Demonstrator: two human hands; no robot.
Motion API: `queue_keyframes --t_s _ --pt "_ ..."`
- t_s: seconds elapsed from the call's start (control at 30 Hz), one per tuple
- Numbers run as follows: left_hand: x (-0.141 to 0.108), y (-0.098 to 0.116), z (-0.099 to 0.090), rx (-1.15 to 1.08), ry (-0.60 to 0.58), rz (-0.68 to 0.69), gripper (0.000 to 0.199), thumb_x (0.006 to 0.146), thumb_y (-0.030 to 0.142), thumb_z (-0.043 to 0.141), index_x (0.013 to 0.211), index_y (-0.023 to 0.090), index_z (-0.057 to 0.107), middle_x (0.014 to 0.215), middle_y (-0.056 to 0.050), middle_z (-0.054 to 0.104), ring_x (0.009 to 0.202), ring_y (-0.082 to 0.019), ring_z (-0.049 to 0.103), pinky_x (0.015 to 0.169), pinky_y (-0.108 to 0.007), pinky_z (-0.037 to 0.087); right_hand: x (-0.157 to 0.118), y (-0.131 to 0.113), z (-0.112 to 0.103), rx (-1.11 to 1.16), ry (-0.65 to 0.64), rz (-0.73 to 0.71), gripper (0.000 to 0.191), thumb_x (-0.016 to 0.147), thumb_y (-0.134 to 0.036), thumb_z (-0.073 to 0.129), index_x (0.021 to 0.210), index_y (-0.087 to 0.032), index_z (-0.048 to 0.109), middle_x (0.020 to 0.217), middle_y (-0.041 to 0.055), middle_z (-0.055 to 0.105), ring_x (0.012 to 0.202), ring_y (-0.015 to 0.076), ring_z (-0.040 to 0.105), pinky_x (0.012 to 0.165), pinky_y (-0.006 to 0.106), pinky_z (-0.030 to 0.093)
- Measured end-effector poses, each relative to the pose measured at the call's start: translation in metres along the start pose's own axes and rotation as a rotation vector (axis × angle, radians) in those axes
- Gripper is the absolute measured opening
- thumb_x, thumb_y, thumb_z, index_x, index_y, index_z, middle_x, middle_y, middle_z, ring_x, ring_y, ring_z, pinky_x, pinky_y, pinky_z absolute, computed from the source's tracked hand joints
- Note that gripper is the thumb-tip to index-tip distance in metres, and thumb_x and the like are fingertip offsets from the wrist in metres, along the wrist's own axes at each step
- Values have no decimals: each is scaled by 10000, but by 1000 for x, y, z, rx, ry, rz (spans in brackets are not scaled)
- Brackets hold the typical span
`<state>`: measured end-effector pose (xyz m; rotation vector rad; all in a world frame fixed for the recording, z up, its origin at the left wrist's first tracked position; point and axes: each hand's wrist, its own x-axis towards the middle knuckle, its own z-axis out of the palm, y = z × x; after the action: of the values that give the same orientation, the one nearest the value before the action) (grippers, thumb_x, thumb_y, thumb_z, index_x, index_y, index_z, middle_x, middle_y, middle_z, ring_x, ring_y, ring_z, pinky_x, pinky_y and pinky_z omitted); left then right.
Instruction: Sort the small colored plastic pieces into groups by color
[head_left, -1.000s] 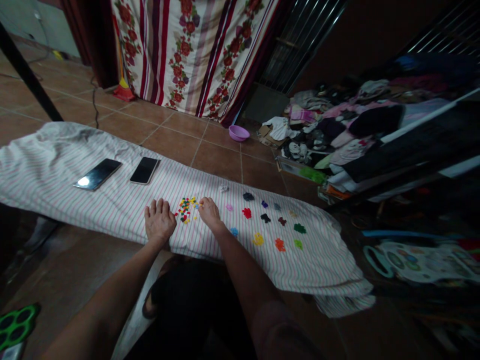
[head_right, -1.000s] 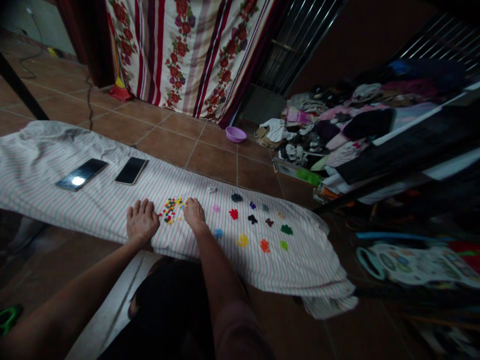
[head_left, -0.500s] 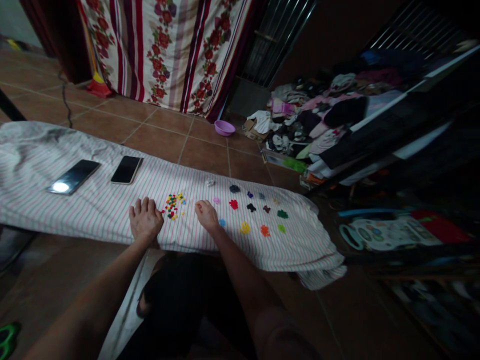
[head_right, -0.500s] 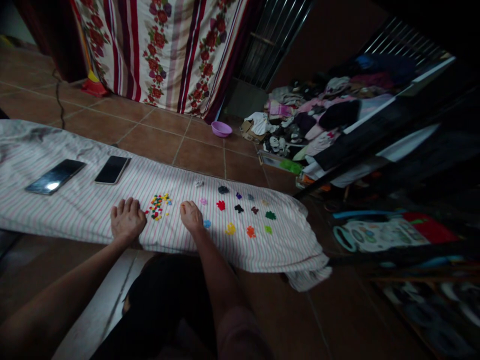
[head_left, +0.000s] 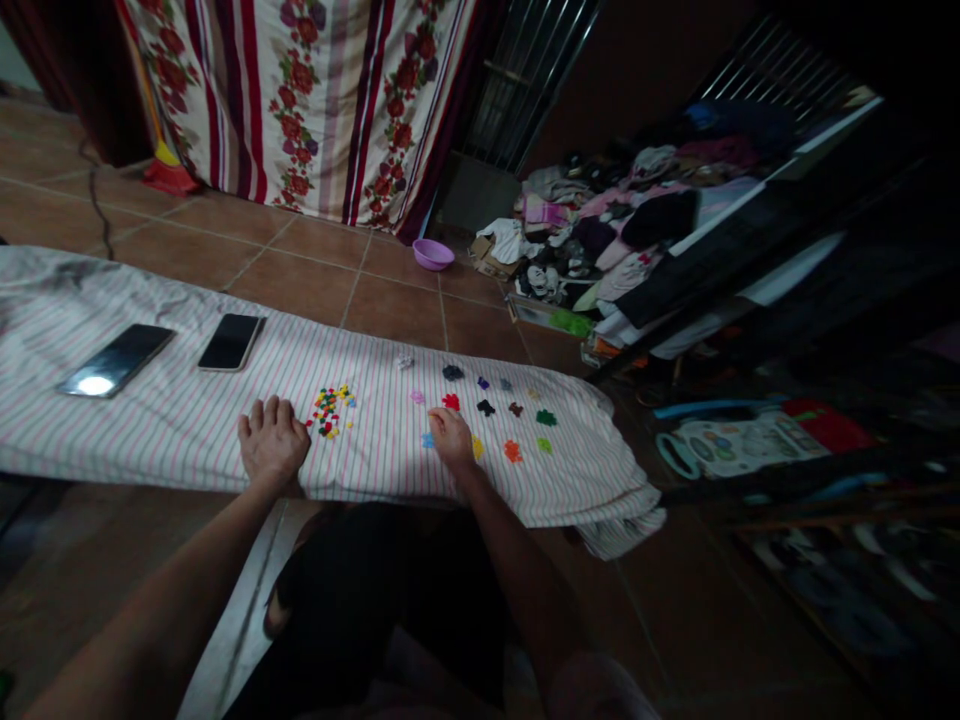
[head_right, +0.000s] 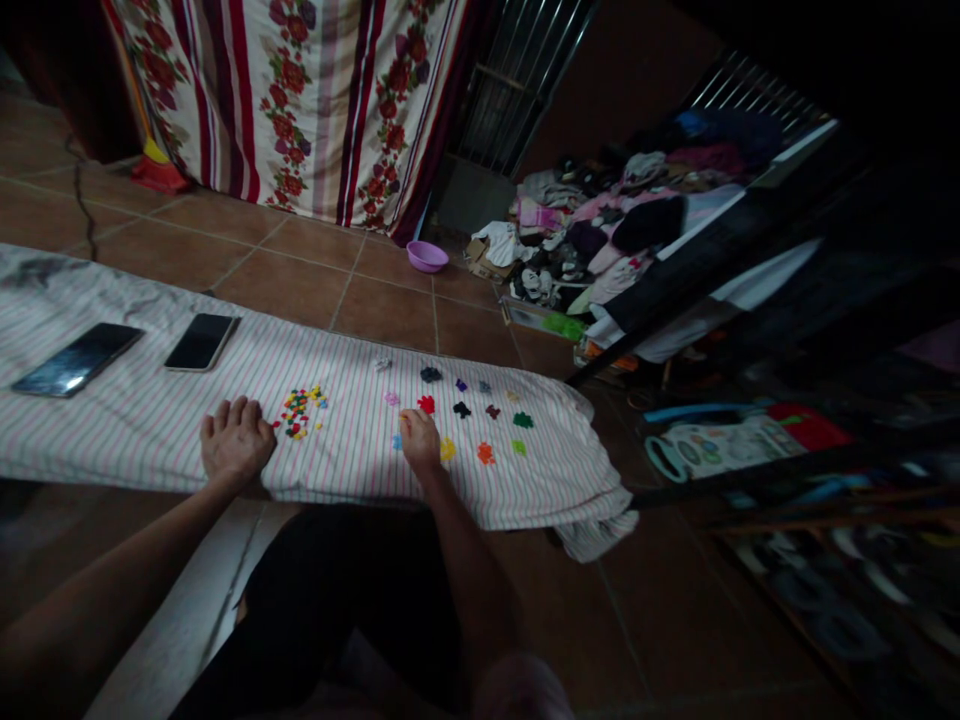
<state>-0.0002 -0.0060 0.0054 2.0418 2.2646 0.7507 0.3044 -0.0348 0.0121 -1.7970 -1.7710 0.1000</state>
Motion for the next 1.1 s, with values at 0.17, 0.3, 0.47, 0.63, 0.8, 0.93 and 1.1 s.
queue_keyframes --t_s 0.17,0.3,0.47,0.63,0.8,0.93,1.1 --pt "-2 1 -2 8 21 6 475 870 297 298 1243 142 548 1388 -132 498 1374 -288 313 1129 -500 196 -20 35 -18 -54 70 68 261 832 -160 436 908 -180 685 922 77 688 915 206 590 883 341 445" --pt "-1 1 -1 27 17 0 467 870 298 297 1237 154 547 1386 -119 502 1376 -280 315 1127 -501 210 -33 52 -28 -96 102 98 284 810 -150 426 899 -183 694 910 73 693 889 207 585 869 345 437" --pt "-1 1 -2 31 7 1 465 861 296 307 1232 157 549 1389 -125 499 1373 -285 321 1123 -508 217 -43 63 -33 -133 108 98 298 800 -134 413 886 -178 695 897 76 700 871 209 583 861 351 426" --pt "-1 2 -3 18 0 1 459 862 297 303 1220 161 555 1384 -126 503 1374 -291 317 1119 -504 211 -47 69 -33 -133 94 96 285 792 -130 418 859 -169 693 883 76 702 867 207 589 853 349 423" --pt "0 2 -3 23 -2 -5 473 863 299 296 1237 152 546 1387 -128 501 1369 -293 322 1120 -496 204 -50 71 -32 -136 98 83 294 806 -138 418 893 -162 698 928 88 704 906 210 592 868 358 425" --pt "0 1 -3 32 -11 -10 472 864 307 298 1236 156 546 1388 -118 502 1365 -292 331 1128 -490 195 -54 72 -32 -140 112 27 270 818 -172 451 909 -165 705 998 99 699 1003 220 578 908 371 422" --pt "0 1 -3 33 -5 -4 476 871 308 297 1250 149 537 1395 -120 495 1368 -291 325 1126 -493 198 -59 76 -29 -159 75 -52 256 826 -245 516 986 -168 700 1100 109 678 1080 237 555 968 408 400"
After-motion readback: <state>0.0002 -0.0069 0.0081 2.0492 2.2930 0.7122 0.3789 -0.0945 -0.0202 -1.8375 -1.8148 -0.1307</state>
